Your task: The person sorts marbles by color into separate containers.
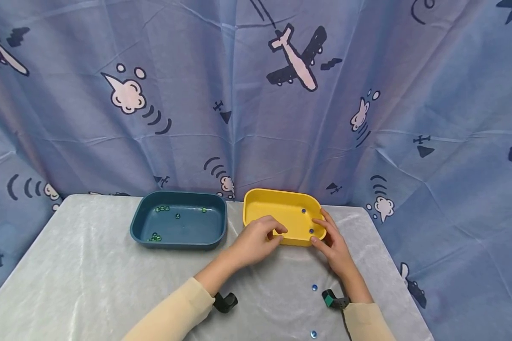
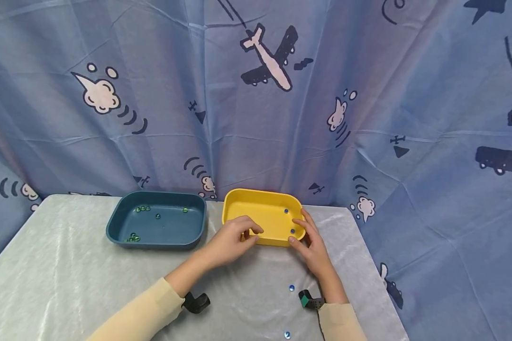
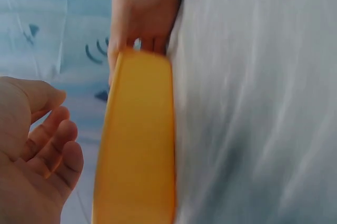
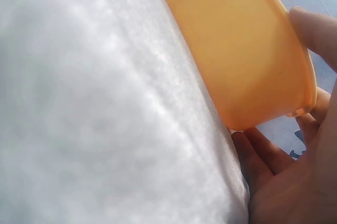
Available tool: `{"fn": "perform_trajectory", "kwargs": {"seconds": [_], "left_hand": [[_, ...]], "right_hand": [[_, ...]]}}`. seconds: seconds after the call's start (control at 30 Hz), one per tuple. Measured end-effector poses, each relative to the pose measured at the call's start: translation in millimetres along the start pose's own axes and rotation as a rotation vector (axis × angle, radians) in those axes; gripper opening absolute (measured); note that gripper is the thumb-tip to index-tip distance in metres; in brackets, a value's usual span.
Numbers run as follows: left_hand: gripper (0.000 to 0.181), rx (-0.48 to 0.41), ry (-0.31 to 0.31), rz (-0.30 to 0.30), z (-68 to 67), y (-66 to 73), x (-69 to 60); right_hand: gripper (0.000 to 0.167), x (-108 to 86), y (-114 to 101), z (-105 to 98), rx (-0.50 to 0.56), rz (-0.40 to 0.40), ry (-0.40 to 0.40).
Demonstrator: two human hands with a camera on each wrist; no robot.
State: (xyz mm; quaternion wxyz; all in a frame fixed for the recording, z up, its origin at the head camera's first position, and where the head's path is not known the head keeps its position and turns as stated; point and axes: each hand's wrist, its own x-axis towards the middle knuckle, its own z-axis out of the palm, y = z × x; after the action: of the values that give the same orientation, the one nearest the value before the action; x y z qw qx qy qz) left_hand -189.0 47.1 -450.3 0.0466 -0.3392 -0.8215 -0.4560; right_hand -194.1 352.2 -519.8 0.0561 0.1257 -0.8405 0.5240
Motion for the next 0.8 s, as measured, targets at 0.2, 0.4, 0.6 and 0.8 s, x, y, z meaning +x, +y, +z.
{"fn": "perform_trajectory", "kwargs": {"seconds": [0.2,0.4,0.6,0.8], "left_hand": [[0.012,-0.001,-0.051,0.075,22.9,19.0,-12.4],[0.015,0.026,-0.170,0.074,52.3,33.2,-18.9],[0.018,0.014,-0.272,0.057,79.3,40.6,-23.3],[0.020,0.024,-0.289,0.054,95.3,41.8,-22.6]], "right_hand": [[0.050,-0.7,3,1,0.011,-0.026,-0.005],[0.049,-1.0,4,0,0.019,-0.032,0.000],[0.049,-2.0,6,-1,0.016,-0.039,-0.003],[0.050,0.3,4,-1,0.002,-0.040,-0.001]]}}
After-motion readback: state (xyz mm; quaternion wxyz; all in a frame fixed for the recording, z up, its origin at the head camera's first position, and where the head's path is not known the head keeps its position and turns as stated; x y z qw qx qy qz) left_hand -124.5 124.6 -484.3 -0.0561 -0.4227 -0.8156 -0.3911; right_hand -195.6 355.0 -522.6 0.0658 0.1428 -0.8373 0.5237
